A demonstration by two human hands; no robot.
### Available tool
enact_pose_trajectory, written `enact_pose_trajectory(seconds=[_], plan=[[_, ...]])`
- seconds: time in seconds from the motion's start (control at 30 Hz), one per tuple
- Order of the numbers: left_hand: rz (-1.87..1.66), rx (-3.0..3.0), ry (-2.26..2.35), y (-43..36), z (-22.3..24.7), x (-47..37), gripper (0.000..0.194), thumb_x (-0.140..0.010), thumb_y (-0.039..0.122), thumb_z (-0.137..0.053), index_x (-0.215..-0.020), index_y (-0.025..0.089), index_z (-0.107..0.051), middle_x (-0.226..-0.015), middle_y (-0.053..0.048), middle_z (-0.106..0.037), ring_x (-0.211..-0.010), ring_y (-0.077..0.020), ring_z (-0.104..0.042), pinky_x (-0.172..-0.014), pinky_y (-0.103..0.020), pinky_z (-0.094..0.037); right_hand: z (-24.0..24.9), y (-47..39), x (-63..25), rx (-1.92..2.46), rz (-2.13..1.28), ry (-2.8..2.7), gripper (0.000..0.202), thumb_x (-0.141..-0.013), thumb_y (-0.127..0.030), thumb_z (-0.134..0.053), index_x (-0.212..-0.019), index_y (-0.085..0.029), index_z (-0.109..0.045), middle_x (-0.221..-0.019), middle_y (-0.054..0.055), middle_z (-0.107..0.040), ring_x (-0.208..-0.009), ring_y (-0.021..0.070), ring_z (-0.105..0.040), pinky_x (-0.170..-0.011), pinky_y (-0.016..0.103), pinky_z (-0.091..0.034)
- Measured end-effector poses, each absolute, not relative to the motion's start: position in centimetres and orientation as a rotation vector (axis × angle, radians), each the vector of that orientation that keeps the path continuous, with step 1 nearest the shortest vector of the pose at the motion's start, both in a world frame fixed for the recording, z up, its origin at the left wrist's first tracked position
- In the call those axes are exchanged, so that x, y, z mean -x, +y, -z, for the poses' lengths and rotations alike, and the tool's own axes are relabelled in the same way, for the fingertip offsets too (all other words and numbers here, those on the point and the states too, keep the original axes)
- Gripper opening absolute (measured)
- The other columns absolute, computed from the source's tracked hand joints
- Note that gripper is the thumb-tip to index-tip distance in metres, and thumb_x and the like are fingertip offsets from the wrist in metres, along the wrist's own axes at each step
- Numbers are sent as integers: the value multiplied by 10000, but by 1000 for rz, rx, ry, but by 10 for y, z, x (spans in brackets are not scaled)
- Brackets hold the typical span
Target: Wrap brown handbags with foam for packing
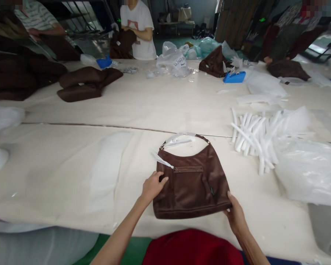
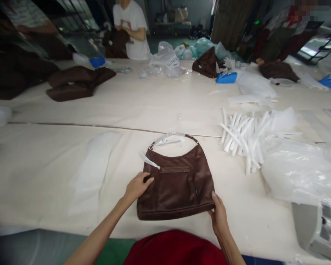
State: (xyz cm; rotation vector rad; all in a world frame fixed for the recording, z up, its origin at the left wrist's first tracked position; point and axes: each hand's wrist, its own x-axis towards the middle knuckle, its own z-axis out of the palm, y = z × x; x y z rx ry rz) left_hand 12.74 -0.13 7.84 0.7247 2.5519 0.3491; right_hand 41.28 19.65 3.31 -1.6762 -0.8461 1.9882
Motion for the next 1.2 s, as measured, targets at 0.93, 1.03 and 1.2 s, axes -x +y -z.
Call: enact_pose_trajectory(seconds=[0.93, 1.03, 1.2], plan=[[-239, -1286, 2232, 124, -44, -139, 640, -950, 486, -332, -1483, 135, -390, -1586, -195, -308, -1461, -429, -260, -1148, -612, -277, -14, 100, -388, 1179, -2188, -218, 250, -713, -435, -734, -859, -242, -671, -960, 27, -744, -955, 203, -677, -894, 393, -532], [-220, -1345, 2200, 129, -44, -139, 611, -954, 449, -329, -1492, 163, -372, -1570, -185, -354, -1455, -398, -298, -1144, -617, -278, -30, 94, -372, 1109, -2191, -295, 394, -712, -557, -730, -974, -265, -693, -1095, 36, -730, -978, 220, -663, -826, 386, -533], [-485, -1345, 2135, 162, -3, -112, 425, -957, 480, -394, -1236, 245, -613, -1344, -119, -615, -1268, -324, -549, -1023, -536, -468, -54, 127, -314, 956, -2115, -534, 711, -630, -730, -703, -1154, -259, -610, -1246, 85, -664, -1048, 290, -628, -708, 384, -511]])
